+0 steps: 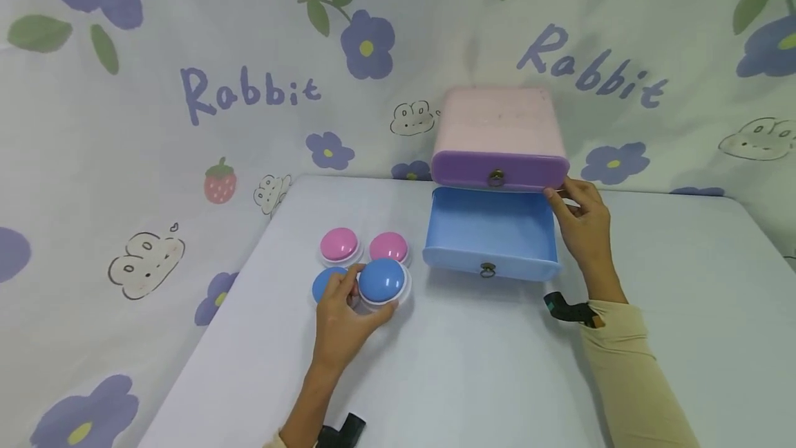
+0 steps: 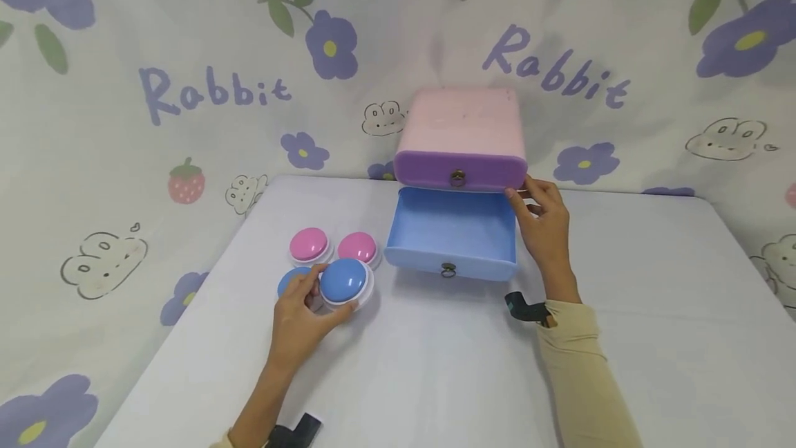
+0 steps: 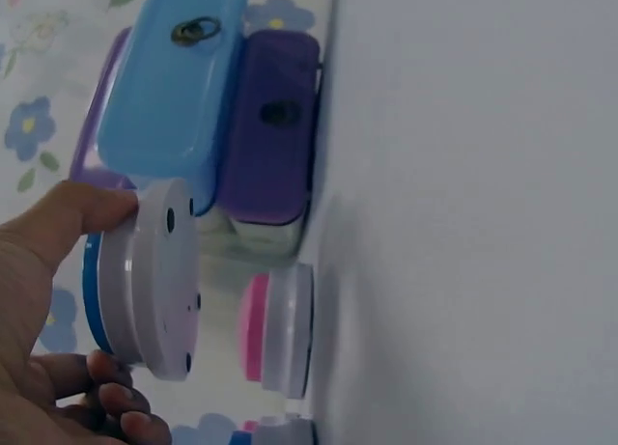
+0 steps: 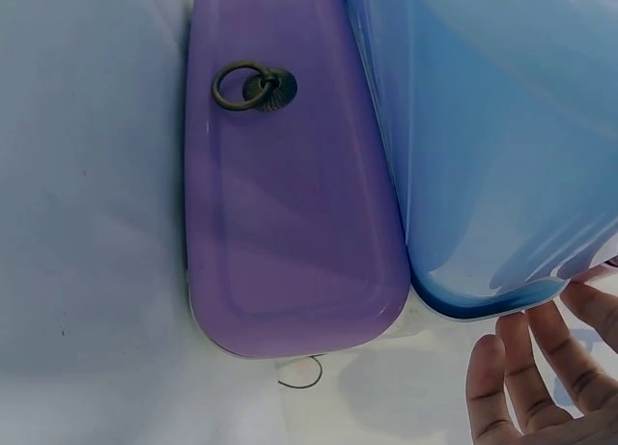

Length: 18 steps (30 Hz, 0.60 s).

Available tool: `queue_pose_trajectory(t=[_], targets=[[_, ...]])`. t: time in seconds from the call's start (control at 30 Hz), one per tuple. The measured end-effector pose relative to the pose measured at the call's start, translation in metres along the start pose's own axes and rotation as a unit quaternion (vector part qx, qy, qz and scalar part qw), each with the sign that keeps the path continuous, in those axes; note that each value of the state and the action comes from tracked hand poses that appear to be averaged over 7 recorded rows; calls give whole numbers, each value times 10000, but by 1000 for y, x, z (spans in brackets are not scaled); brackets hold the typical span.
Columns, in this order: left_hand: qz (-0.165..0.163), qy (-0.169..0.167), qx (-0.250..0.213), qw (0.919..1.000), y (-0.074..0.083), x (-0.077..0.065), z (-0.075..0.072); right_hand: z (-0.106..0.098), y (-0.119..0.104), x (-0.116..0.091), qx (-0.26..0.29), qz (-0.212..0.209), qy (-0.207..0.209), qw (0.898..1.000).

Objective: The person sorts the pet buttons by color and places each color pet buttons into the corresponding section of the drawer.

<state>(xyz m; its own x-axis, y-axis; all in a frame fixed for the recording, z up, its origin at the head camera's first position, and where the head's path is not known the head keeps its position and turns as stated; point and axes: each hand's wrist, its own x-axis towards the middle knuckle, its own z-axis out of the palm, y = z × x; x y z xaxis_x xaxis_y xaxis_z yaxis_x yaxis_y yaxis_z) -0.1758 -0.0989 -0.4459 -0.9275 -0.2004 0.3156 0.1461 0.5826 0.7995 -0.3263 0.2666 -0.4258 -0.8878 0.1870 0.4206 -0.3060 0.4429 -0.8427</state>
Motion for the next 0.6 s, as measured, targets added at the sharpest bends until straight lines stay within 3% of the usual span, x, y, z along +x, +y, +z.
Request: queue_pose_trajectory(t=[0.17, 0.33, 0.47, 0.6], targets=[[-5, -100, -44, 9999, 11, 17, -7, 0, 0, 1, -22, -15, -5, 10000], [86, -213, -222, 9995, 36, 44, -12, 1, 3, 0, -31, -69, -6, 10000], [365, -196, -408, 9983, 58, 60, -7, 2, 3, -1, -92, -95, -32, 9999], [455, -347, -685, 9960, 74, 69, 8, 0, 3, 1, -76, -79, -20, 9999]])
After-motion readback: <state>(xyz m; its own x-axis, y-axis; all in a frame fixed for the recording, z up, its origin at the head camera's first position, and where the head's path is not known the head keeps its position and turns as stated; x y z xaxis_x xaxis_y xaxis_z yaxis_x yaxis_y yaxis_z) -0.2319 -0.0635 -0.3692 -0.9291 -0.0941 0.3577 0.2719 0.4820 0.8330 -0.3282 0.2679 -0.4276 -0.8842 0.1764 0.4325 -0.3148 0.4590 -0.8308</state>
